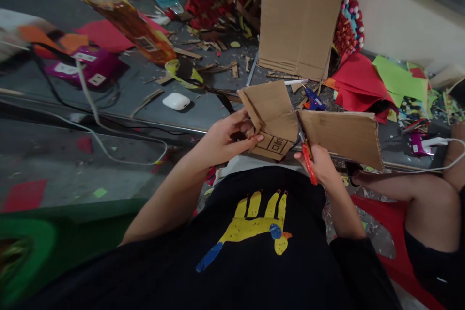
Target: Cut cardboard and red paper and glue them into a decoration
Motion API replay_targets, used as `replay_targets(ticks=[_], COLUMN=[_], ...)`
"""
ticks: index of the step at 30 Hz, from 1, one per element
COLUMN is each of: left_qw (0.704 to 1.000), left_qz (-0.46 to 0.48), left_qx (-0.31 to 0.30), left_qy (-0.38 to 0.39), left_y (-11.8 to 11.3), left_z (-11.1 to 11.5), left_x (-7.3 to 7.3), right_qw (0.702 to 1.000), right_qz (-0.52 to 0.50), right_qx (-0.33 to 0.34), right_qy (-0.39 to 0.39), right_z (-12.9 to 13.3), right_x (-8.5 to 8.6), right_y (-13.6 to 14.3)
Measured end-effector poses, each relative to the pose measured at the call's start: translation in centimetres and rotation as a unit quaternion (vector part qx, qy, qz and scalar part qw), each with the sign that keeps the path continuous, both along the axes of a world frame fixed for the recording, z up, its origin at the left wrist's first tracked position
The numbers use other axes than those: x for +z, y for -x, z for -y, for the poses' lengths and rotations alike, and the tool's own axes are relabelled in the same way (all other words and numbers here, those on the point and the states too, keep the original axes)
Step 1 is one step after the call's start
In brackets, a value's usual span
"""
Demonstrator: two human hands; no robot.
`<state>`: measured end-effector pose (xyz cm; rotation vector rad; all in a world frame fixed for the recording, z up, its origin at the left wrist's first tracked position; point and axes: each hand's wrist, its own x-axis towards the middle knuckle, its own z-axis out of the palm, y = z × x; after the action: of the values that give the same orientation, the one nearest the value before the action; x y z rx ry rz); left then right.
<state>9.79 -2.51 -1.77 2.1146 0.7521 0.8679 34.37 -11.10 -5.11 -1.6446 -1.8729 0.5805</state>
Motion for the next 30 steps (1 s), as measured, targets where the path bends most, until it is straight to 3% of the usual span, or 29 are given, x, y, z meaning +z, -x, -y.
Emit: replay_targets(ticks=[9, 18, 23, 30], left_qw=[0.995, 0.980, 0.960, 0.947], left_qz=[0.044, 0.119, 0.196, 0.244], left_qx=[-0.001, 0.017, 0.028, 0.031], left_qy=[0.093, 0.155, 0.196, 0.205], left_y=[-0.2, -1.4, -1.7, -1.4], left_z=[-1.0, -4.9, -6.0, -5.8], left_x=[-0.4, -3.4, -4.7, -4.5], right_qw=[0.998, 0.997, 0.998, 0.979], right_qz=[0.046, 0.073, -0.007, -0.185], right_qx=[-0.008, -0.021, -0.032, -0.036], right_qy=[-0.037, 0.032, 0.059, 0.080], right_z=[-0.7, -5.2, -6.4, -6.8], right_x=[0.4, 0.8, 0.4, -1.3], right_y=[-0.2, -0.9, -0.3, 0.5])
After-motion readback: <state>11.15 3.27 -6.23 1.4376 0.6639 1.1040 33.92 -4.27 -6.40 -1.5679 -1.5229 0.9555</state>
